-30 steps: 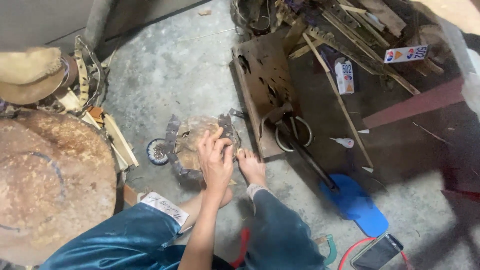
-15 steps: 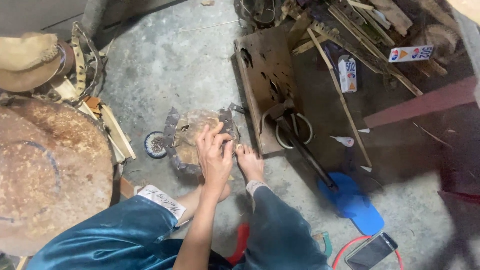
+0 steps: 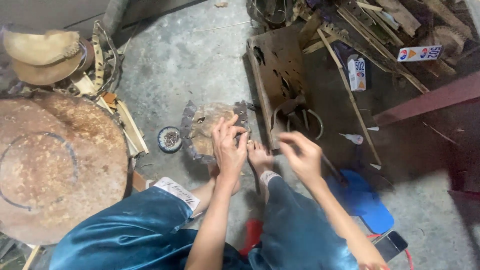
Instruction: The person is hammering small nails into a circular wooden frame to secure a covering.
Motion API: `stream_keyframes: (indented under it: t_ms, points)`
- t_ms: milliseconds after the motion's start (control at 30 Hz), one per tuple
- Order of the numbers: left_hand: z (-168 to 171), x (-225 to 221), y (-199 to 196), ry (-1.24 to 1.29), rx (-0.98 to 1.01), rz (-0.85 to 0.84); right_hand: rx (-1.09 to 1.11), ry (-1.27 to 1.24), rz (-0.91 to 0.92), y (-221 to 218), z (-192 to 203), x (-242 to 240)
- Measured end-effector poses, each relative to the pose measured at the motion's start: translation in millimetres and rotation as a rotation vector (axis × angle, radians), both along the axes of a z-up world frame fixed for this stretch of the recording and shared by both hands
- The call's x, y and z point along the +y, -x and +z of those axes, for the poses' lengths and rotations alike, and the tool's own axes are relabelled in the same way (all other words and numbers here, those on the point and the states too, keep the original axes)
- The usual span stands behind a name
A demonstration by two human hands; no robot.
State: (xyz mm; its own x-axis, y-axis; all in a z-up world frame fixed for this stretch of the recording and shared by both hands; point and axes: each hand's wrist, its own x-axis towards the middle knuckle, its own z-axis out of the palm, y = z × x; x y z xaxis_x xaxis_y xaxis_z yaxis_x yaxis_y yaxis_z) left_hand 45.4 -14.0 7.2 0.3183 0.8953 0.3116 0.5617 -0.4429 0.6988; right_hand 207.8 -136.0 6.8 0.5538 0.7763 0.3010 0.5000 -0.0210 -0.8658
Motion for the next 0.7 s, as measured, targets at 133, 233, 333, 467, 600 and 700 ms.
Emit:
stream_keyframes:
  t_ms: [133,233,333,467,600,700]
  points:
    - [6.3,-0.1,1.3,-0.019,0.008,0.006,-0.012,-0.069,0.2,26.3,-0.2,60.1]
    - [6.1,1.1,4.3,-0.025,0.015,0.015,-0.115,-0.067,0.235,37.4,5.4,73.8]
    - [3.4,1.3,7.3,-0.011,0.003,0.016,-0.167,-0.056,0.239,43.4,11.9,76.1]
    - [1.1,3.0,9.6,0.048,-0.043,-0.015,-0.154,-0.046,0.176,37.4,0.9,76.2]
    - [-1.2,2.6,10.7,0.074,-0.039,-0.02,-0.085,-0.051,0.164,32.4,-3.0,74.7]
    - [-0.9,2.4,10.6,0.093,-0.042,-0.026,-0.073,-0.055,0.178,33.8,-0.2,76.2]
